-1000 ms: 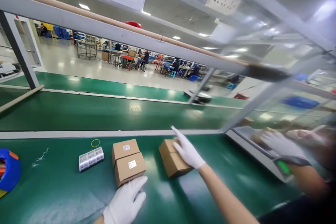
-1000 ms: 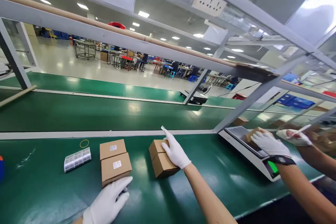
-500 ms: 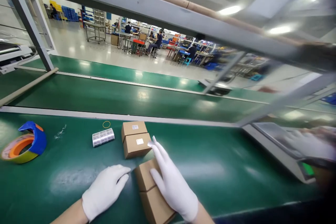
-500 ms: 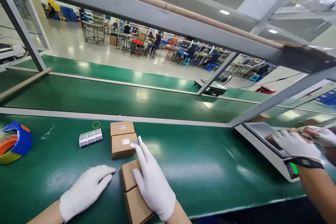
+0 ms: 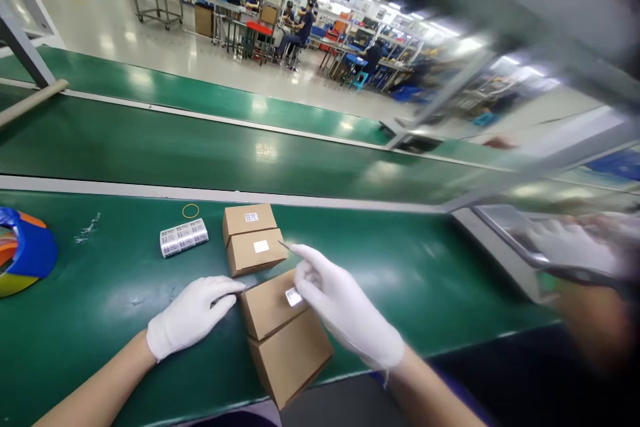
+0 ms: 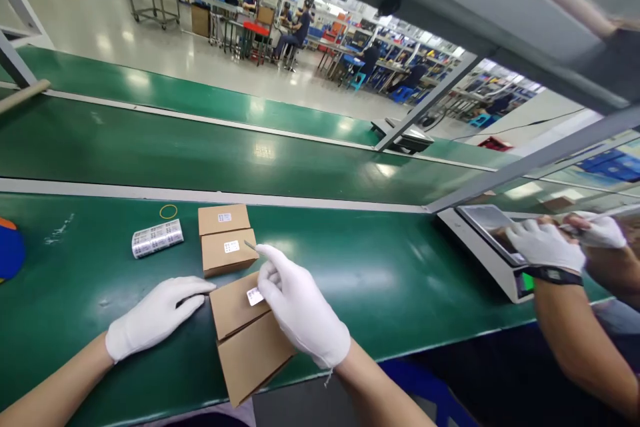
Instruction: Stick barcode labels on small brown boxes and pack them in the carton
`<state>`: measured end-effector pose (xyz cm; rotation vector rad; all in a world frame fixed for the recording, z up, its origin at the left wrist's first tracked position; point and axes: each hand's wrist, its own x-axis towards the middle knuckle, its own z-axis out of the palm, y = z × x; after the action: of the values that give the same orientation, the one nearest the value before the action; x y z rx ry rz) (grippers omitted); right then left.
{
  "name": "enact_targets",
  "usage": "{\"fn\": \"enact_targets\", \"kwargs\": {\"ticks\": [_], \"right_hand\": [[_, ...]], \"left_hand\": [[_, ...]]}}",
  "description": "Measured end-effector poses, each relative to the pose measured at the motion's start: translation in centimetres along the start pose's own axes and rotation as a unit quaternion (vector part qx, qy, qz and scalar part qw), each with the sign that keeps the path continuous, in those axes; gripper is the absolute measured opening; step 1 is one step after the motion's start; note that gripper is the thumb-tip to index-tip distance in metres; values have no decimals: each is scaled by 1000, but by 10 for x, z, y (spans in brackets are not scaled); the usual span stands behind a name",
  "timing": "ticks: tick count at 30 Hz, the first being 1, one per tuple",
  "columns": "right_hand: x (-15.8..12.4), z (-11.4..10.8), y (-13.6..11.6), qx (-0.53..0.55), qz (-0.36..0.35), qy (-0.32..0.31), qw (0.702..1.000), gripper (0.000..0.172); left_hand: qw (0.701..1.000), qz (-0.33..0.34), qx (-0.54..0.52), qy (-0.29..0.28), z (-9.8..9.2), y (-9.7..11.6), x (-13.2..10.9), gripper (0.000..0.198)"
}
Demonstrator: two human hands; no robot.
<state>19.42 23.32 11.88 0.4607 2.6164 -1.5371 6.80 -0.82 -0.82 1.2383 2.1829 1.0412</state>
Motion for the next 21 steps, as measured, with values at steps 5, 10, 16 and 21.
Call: {"fn": "enact_targets", "kwargs": {"ticks": [5, 10, 16, 21], "right_hand": [[9, 12, 8, -3, 3, -20, 1000, 44], [6, 15, 9, -45, -38, -10, 998, 53], [3, 17, 5, -66, -47, -3, 997, 62], [5, 16, 5, -62, -38, -9, 997, 60]], "left_hand": [[1000, -4, 19, -8, -1, -4, 0, 35], [999, -4, 35, -8, 1, -6, -1, 36], [999, -9, 37, -15, 0, -8, -1, 35], [999, -12, 37, -16, 0, -7, 1, 35]]}}
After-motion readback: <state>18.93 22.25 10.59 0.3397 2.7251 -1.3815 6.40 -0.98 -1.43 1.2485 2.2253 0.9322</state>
